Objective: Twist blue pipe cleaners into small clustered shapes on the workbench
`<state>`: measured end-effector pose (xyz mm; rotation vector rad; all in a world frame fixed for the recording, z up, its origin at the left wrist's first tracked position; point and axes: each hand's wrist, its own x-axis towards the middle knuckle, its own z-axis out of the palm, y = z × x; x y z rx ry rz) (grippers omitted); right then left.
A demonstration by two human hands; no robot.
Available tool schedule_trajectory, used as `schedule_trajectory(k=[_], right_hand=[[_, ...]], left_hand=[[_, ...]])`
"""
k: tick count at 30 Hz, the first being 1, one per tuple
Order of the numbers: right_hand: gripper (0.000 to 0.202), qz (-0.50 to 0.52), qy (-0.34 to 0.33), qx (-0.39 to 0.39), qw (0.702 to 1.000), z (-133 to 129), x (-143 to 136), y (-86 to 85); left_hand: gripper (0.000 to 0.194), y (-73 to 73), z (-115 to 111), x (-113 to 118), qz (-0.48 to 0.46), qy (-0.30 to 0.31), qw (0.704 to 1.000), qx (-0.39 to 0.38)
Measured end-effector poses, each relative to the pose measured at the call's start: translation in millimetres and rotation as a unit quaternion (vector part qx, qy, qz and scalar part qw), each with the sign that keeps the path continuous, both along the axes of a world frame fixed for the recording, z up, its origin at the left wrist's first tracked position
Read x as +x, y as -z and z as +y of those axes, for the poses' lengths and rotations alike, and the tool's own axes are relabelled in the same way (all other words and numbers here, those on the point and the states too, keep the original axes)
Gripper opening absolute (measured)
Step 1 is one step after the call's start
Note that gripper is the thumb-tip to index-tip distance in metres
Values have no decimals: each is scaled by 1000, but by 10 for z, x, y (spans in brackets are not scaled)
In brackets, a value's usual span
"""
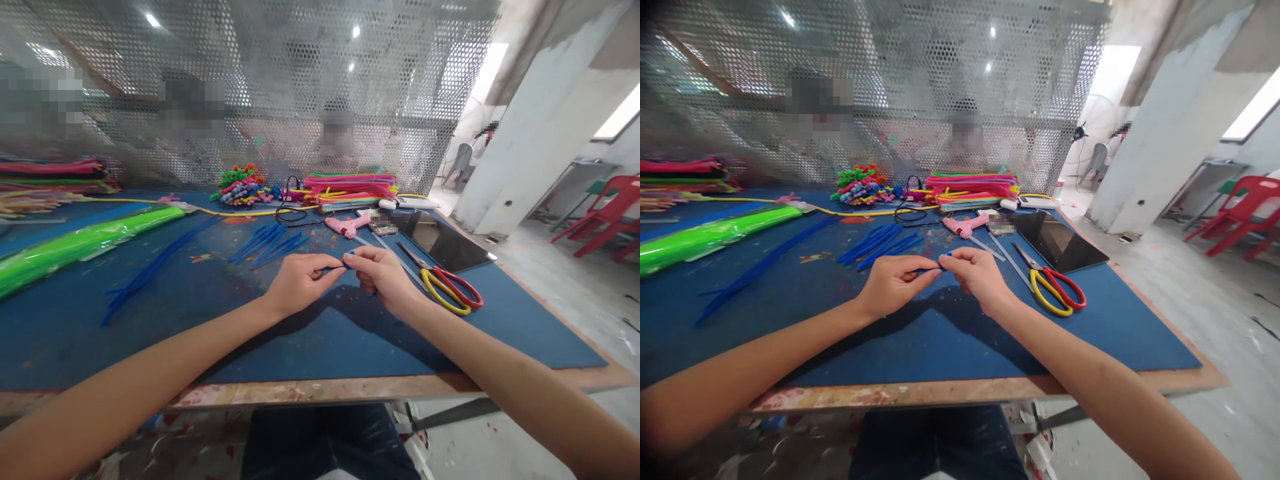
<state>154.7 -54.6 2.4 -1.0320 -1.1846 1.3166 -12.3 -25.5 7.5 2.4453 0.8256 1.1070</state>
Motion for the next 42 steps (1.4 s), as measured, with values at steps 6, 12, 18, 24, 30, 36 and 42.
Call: schedule_trajectory(k=[6, 12, 18, 24, 30, 36, 42], right_hand=[[24, -79, 3, 143, 986, 19, 45, 7], [9, -234, 20, 264, 935, -5, 14, 55], [12, -486, 60, 411, 768, 120, 101, 37], [23, -549, 75, 509, 659, 365, 267, 17], [20, -535, -50, 475, 697, 456, 370, -65], [18, -560, -119, 425, 701, 444, 371, -119], [26, -545, -103, 433, 710, 383, 278, -112]], left_hand=[[27, -18, 11, 34, -68, -12, 963, -262], [28, -52, 175, 12, -157, -29, 938, -308], [24, -154, 319, -70, -70, -7, 944, -322], [14, -249, 487, -89, -36, 77, 902, -423], [12, -254, 488, -70, -75, 162, 707, -684], [15, -176, 507, -57, -69, 135, 584, -798], [12, -49, 505, -50, -65, 111, 757, -641]])
